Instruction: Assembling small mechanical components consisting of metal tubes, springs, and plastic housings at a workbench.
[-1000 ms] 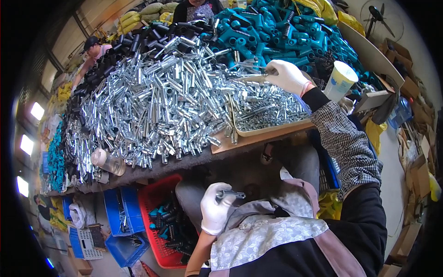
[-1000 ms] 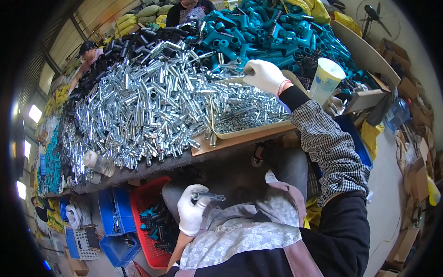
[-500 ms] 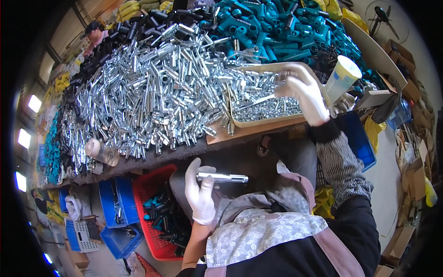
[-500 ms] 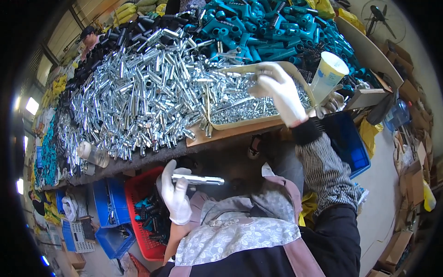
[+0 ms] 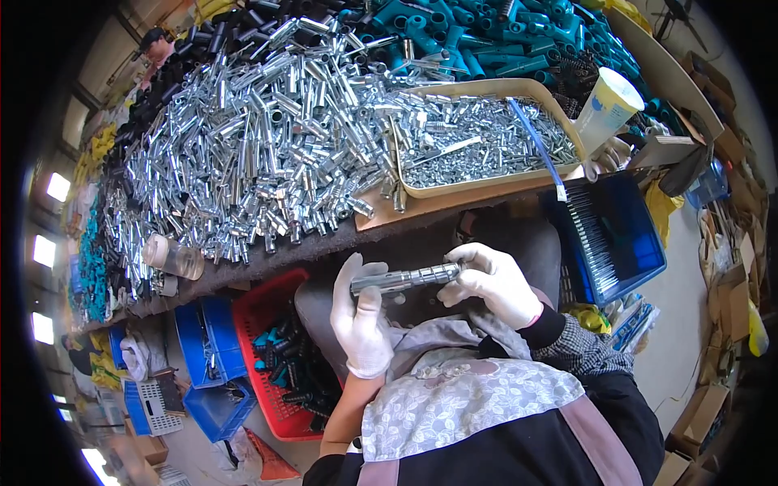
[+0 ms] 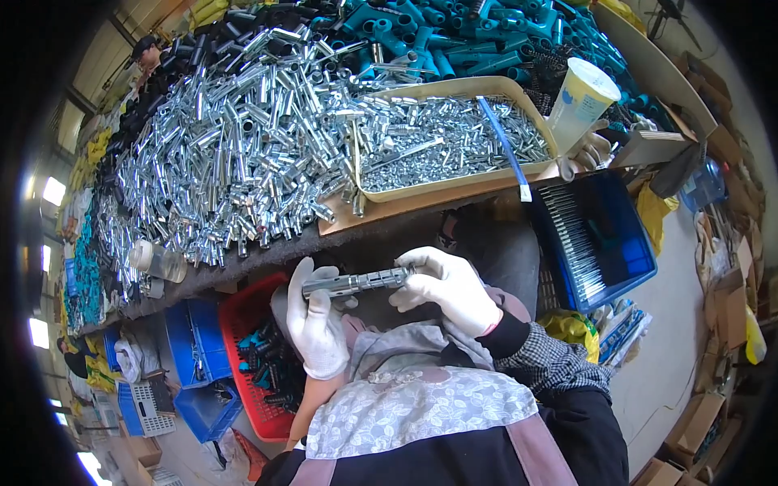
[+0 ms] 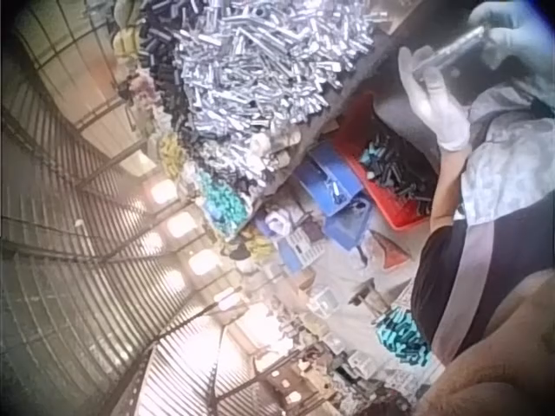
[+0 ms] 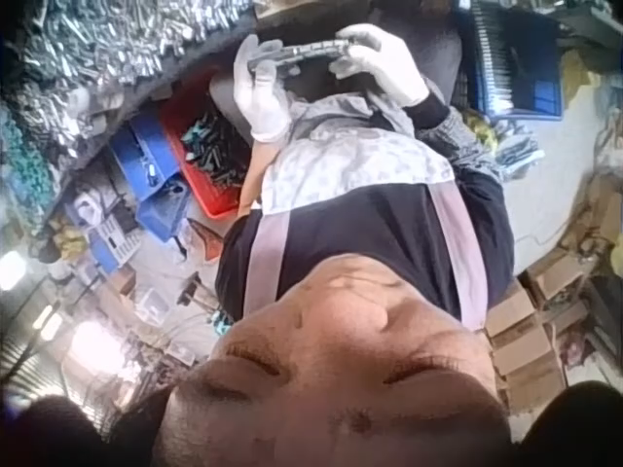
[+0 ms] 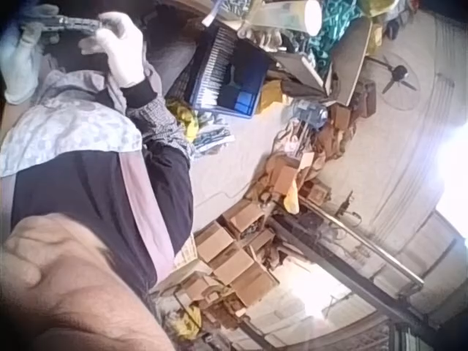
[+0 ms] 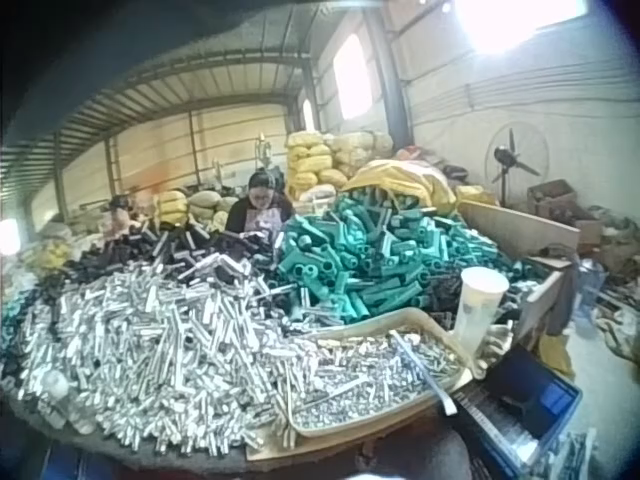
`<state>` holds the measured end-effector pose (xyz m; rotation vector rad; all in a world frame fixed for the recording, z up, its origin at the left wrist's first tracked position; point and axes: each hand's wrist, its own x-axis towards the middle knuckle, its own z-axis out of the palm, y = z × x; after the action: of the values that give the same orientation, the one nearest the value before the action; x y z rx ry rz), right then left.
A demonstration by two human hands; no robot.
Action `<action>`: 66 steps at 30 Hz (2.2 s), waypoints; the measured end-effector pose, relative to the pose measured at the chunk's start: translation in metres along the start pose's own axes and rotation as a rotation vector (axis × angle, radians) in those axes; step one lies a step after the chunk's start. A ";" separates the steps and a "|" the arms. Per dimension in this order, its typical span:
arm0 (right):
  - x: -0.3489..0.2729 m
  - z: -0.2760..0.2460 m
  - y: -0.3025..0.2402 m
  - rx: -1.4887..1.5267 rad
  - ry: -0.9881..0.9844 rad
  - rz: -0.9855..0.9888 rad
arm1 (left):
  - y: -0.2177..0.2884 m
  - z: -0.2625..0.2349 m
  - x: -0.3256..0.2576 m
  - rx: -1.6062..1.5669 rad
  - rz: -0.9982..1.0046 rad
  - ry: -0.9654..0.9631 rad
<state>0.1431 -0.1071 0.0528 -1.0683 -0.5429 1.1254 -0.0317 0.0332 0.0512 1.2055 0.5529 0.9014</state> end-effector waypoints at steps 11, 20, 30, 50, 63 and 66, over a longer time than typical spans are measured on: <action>-0.006 -0.008 0.016 -0.099 -0.080 0.123 | 0.009 0.000 0.013 1.102 0.359 -0.714; -0.048 -0.178 0.009 -1.161 0.321 -0.593 | -0.032 0.012 -0.009 1.024 0.217 -0.761; -0.012 -0.376 0.036 -1.548 0.863 -0.222 | -0.037 0.048 -0.009 1.175 -0.071 -0.759; 0.008 -0.335 -0.006 -1.549 0.864 -0.173 | -0.038 0.043 -0.002 0.995 -0.222 -0.508; -0.004 -0.032 0.064 0.599 0.061 0.028 | -0.025 0.021 -0.007 0.529 -0.204 -0.333; 0.009 -0.008 0.052 0.350 0.005 0.159 | -0.011 -0.002 -0.009 0.420 -0.202 -0.146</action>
<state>0.1294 -0.0996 0.0015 -0.8189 -0.2457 1.3014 -0.0346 0.0255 0.0392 1.5478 0.7544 0.5324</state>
